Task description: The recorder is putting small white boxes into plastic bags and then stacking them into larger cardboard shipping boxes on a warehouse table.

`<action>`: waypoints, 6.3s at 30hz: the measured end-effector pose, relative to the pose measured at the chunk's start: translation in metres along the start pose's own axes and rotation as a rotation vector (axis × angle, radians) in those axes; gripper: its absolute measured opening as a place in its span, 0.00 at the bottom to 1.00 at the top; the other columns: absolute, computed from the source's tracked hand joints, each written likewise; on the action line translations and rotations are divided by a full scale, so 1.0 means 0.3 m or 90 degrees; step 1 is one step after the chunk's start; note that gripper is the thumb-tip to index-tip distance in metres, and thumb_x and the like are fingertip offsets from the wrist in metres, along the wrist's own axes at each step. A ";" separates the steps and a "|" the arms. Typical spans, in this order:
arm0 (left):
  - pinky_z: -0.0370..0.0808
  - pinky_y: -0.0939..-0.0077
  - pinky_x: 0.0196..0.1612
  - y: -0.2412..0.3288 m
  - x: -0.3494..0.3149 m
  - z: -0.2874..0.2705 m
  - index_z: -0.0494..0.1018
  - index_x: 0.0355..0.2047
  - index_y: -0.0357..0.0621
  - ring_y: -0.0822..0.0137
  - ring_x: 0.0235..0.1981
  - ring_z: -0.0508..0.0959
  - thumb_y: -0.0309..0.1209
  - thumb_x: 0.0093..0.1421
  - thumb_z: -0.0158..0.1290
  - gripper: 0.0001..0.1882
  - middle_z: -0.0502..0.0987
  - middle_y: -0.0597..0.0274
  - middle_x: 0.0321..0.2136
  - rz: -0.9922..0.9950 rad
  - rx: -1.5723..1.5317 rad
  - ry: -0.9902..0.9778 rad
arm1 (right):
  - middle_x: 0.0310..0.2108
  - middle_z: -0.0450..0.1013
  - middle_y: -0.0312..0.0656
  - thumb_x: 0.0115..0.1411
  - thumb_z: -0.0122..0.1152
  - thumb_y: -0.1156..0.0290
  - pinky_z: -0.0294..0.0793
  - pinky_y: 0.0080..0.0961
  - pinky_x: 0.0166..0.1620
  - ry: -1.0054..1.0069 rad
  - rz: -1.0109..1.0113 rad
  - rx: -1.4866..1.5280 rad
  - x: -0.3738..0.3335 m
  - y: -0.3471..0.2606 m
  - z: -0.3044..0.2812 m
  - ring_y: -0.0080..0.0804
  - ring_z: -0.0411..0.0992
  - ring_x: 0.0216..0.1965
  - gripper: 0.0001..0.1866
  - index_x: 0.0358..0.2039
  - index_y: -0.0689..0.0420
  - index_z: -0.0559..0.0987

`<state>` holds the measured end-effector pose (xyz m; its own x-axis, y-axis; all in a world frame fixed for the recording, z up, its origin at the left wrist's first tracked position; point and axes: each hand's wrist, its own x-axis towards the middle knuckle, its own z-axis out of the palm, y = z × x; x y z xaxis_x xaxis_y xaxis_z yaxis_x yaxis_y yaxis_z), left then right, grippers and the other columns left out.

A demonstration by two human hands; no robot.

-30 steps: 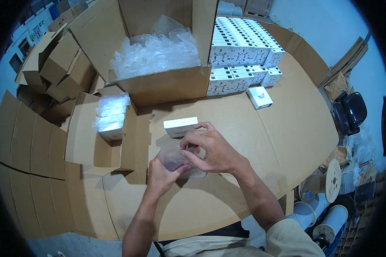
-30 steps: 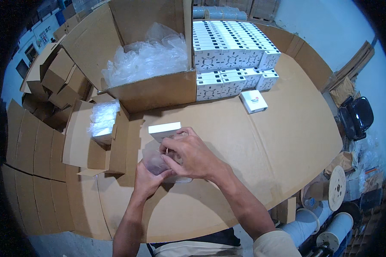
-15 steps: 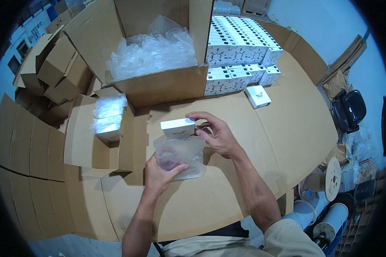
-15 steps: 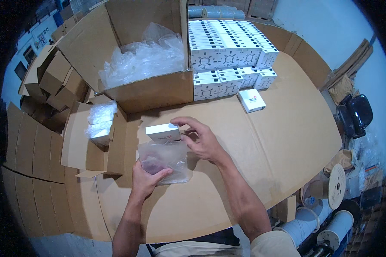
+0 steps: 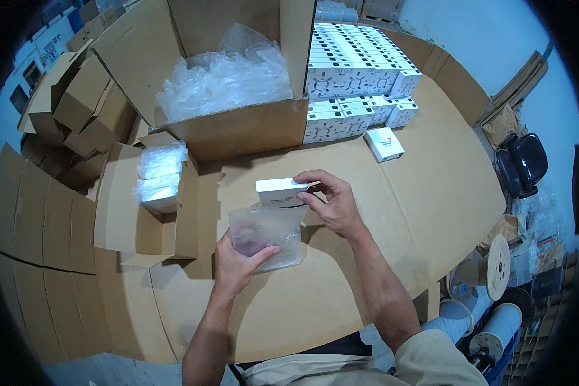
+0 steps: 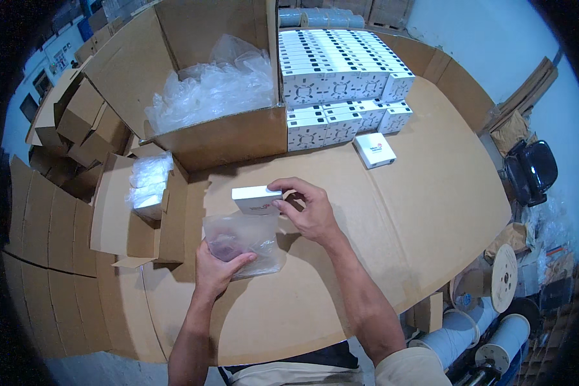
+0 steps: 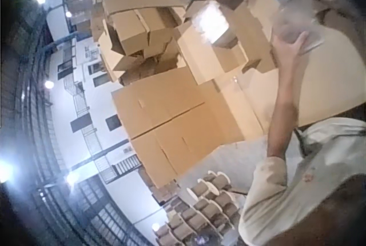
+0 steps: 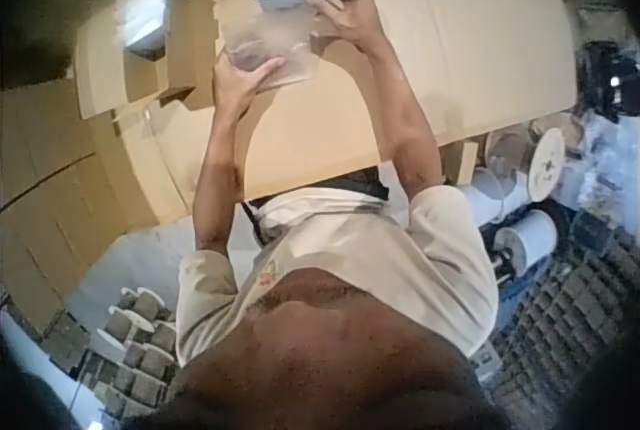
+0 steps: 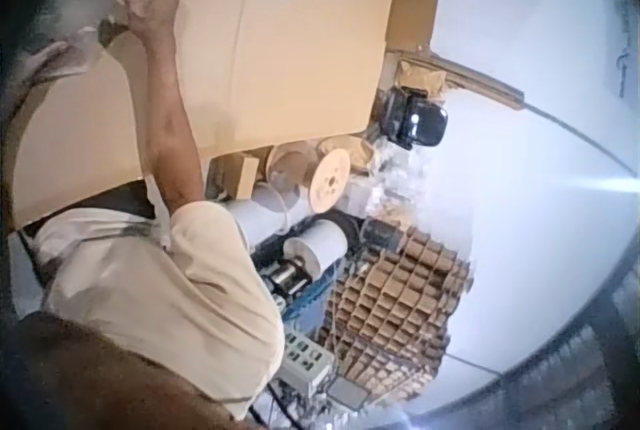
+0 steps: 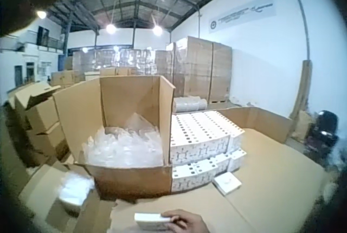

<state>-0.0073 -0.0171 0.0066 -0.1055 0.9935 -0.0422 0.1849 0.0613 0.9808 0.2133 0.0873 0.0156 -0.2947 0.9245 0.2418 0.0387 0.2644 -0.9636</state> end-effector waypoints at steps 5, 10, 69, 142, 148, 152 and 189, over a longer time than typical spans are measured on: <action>0.81 0.71 0.46 0.007 0.000 0.005 0.76 0.48 0.37 0.67 0.40 0.83 0.31 0.45 0.77 0.31 0.83 0.57 0.39 -0.003 0.009 0.031 | 0.44 0.80 0.39 0.59 0.66 0.83 0.82 0.26 0.46 0.011 -0.055 -0.037 0.001 0.015 0.002 0.26 0.77 0.43 0.17 0.50 0.59 0.81; 0.81 0.71 0.46 -0.005 0.001 -0.003 0.76 0.47 0.37 0.68 0.40 0.83 0.31 0.46 0.77 0.30 0.83 0.58 0.39 -0.005 -0.011 0.028 | 0.48 0.78 0.39 0.59 0.67 0.82 0.82 0.26 0.46 0.006 -0.048 -0.051 0.002 -0.013 0.010 0.26 0.76 0.45 0.19 0.51 0.57 0.81; 0.80 0.68 0.47 0.010 0.005 -0.017 0.79 0.46 0.35 0.66 0.41 0.84 0.32 0.47 0.75 0.27 0.85 0.54 0.39 0.003 0.069 -0.011 | 0.40 0.80 0.44 0.58 0.63 0.76 0.71 0.41 0.56 -0.072 -0.259 -0.195 -0.002 -0.227 0.085 0.41 0.76 0.46 0.11 0.43 0.57 0.81; 0.75 0.77 0.49 -0.022 0.031 -0.007 0.73 0.50 0.33 0.74 0.44 0.79 0.30 0.70 0.57 0.14 0.81 0.60 0.42 -0.011 -0.234 0.008 | 0.38 0.78 0.39 0.64 0.67 0.76 0.78 0.23 0.45 -0.014 0.033 0.163 -0.006 -0.056 0.098 0.21 0.76 0.39 0.09 0.41 0.63 0.75; 0.75 0.80 0.47 -0.033 0.035 0.003 0.73 0.50 0.32 0.75 0.42 0.79 0.31 0.71 0.56 0.14 0.82 0.60 0.41 0.013 -0.239 0.102 | 0.37 0.78 0.40 0.64 0.67 0.74 0.79 0.23 0.45 -0.040 0.042 0.066 -0.006 -0.064 0.105 0.23 0.77 0.41 0.11 0.43 0.64 0.76; 0.75 0.82 0.46 -0.060 0.042 -0.001 0.70 0.52 0.33 0.76 0.42 0.80 0.31 0.70 0.56 0.16 0.82 0.59 0.40 0.025 -0.249 0.185 | 0.34 0.78 0.38 0.65 0.67 0.73 0.79 0.22 0.42 -0.030 0.201 0.148 -0.022 -0.088 0.108 0.22 0.77 0.38 0.11 0.43 0.63 0.75; 0.72 0.72 0.57 -0.036 0.077 -0.015 0.70 0.54 0.38 0.67 0.49 0.77 0.30 0.64 0.64 0.22 0.76 0.54 0.54 0.147 -0.263 0.089 | 0.44 0.78 0.38 0.63 0.69 0.76 0.77 0.21 0.49 -0.109 0.129 0.218 -0.040 -0.050 0.146 0.22 0.75 0.48 0.23 0.57 0.63 0.75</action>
<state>-0.0162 0.0046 -0.0040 -0.2425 0.9528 0.1827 -0.1813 -0.2295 0.9563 0.1743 0.0604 0.0221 -0.4688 0.8819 0.0497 -0.1985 -0.0503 -0.9788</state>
